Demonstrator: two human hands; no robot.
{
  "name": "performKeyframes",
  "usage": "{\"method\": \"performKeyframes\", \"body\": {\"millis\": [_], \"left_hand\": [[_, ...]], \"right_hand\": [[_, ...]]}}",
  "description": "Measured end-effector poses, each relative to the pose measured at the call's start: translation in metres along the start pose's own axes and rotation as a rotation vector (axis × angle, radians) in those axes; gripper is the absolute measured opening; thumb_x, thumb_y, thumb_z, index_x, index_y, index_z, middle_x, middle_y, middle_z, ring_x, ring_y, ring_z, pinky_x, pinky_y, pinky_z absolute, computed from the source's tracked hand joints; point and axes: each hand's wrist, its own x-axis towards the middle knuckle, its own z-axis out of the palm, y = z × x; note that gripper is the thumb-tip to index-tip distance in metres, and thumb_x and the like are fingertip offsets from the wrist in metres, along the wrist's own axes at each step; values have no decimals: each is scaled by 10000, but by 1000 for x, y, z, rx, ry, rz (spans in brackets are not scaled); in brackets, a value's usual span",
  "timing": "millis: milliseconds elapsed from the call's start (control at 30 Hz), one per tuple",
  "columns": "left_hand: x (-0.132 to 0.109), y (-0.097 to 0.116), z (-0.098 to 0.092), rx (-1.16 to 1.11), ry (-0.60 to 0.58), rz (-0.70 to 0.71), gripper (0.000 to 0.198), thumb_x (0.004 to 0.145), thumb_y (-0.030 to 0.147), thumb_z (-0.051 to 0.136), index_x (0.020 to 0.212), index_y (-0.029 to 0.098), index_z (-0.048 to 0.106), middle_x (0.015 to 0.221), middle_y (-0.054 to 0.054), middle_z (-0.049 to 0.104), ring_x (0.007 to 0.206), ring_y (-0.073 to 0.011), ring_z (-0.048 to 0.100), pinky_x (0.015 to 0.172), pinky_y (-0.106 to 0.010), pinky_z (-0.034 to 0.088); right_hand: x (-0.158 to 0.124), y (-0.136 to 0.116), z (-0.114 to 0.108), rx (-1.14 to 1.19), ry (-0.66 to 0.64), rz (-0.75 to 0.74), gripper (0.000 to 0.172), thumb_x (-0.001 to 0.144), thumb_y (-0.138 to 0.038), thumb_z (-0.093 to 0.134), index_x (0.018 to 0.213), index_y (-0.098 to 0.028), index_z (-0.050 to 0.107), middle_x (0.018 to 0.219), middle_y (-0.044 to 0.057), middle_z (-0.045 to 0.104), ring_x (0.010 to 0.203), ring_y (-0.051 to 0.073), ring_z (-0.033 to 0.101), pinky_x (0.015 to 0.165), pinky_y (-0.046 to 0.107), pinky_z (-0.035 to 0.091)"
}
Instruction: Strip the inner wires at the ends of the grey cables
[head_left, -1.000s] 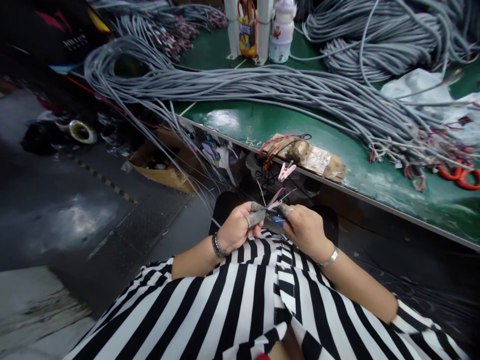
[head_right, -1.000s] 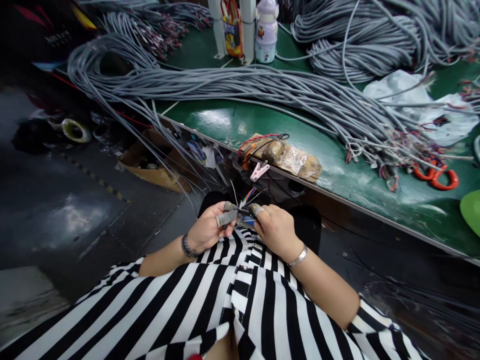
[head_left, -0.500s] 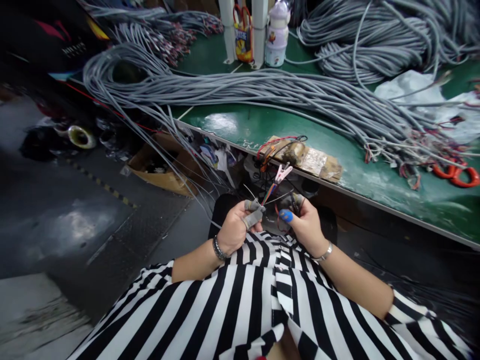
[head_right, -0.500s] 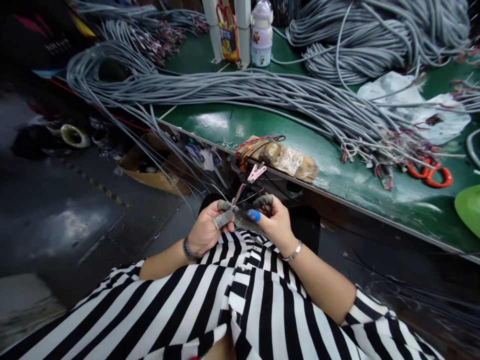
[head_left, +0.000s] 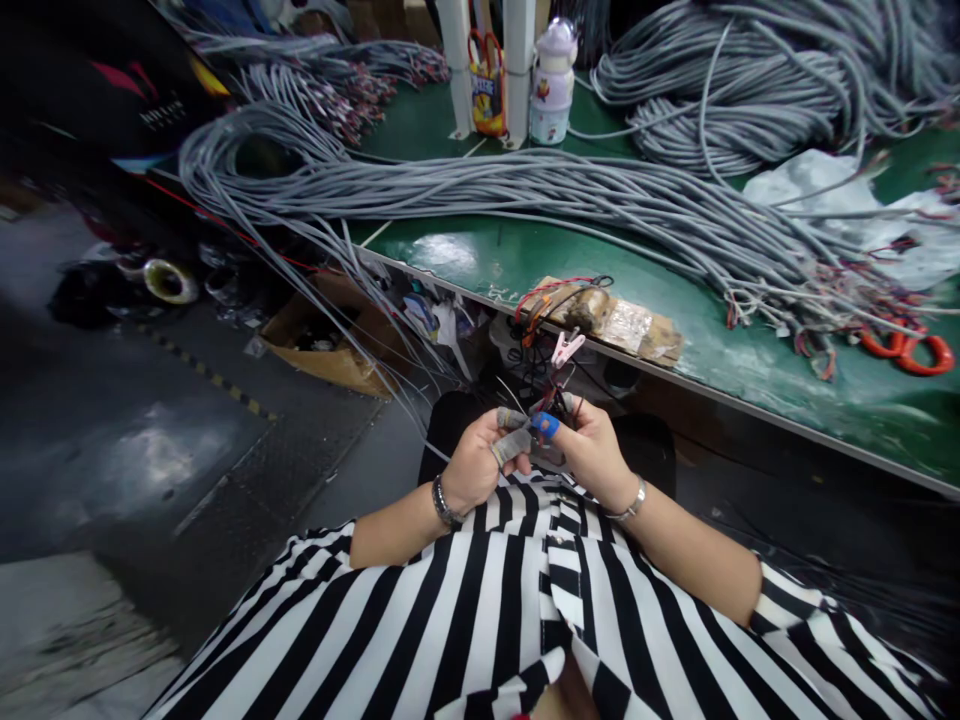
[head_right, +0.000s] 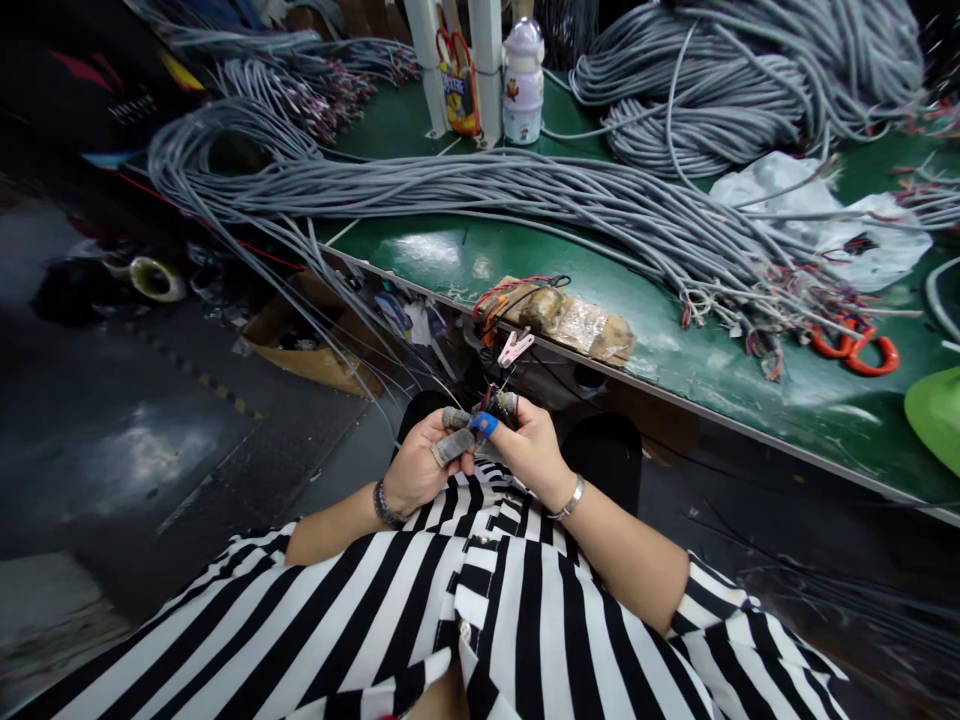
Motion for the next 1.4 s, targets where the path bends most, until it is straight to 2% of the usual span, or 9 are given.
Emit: {"method": "performKeyframes", "body": {"millis": [133,267,400,567,800,1000,1167,1233,1400], "left_hand": [[3,3,0,-160,-66,-99,355,666,370,765,769,140,514,594,19,606,378,-52,523,352,-128,276],[6,3,-10,-328,-274,-244,346,630,329,795,754,135,536,544,21,580,313,-30,442,335,-133,277],[12,1,-21,-420,-442,-397,260,648,241,775,786,136,582,528,14,572,279,-30,405,302,-130,249],[17,-2,-26,-476,-503,-474,228,686,189,724,890,176,624,523,18,568,270,-34,392,298,-124,246],[17,-4,-23,-428,-377,-378,331,599,254,803,895,196,666,521,5,583,330,-46,425,290,-121,229],[12,-5,-26,-218,-373,-333,421,561,364,824,874,159,630,518,-8,605,311,-57,430,272,-136,224],[5,2,-23,186,-242,-172,346,651,377,773,819,126,604,550,21,590,334,-28,442,330,-134,302],[5,6,-20,259,-170,-82,303,697,378,736,784,126,592,564,27,581,351,-22,450,348,-131,310],[8,11,-16,128,-57,-27,304,727,398,696,796,125,584,573,24,580,347,-21,442,333,-133,264]], "right_hand": [[1,3,-2,207,-61,140,280,707,-397,712,799,-179,562,564,-62,500,414,38,305,392,192,270],[2,6,0,456,-209,291,295,678,-359,733,749,-182,509,492,-101,392,387,17,203,385,181,196],[4,4,1,453,-195,278,325,620,-302,779,829,-174,566,569,-79,481,405,13,291,392,172,235],[5,-1,-1,404,-149,187,406,593,-242,792,953,-194,612,839,-2,644,498,36,449,438,178,340],[8,7,0,522,-162,342,302,639,-253,757,859,-174,566,704,-44,604,394,-5,236,375,163,194],[10,5,-7,505,-351,444,267,636,-246,738,795,-165,540,684,-52,581,391,-8,179,367,165,122],[9,-4,-11,70,-348,146,278,643,-264,748,841,-161,584,761,-10,593,624,82,502,569,210,419],[7,-4,-12,-64,-223,26,297,672,-290,733,902,-172,587,803,-1,600,715,115,538,670,246,455],[-3,5,-27,-319,29,-156,279,863,-421,516,1011,-188,561,785,25,587,686,147,543,636,282,462]]}}
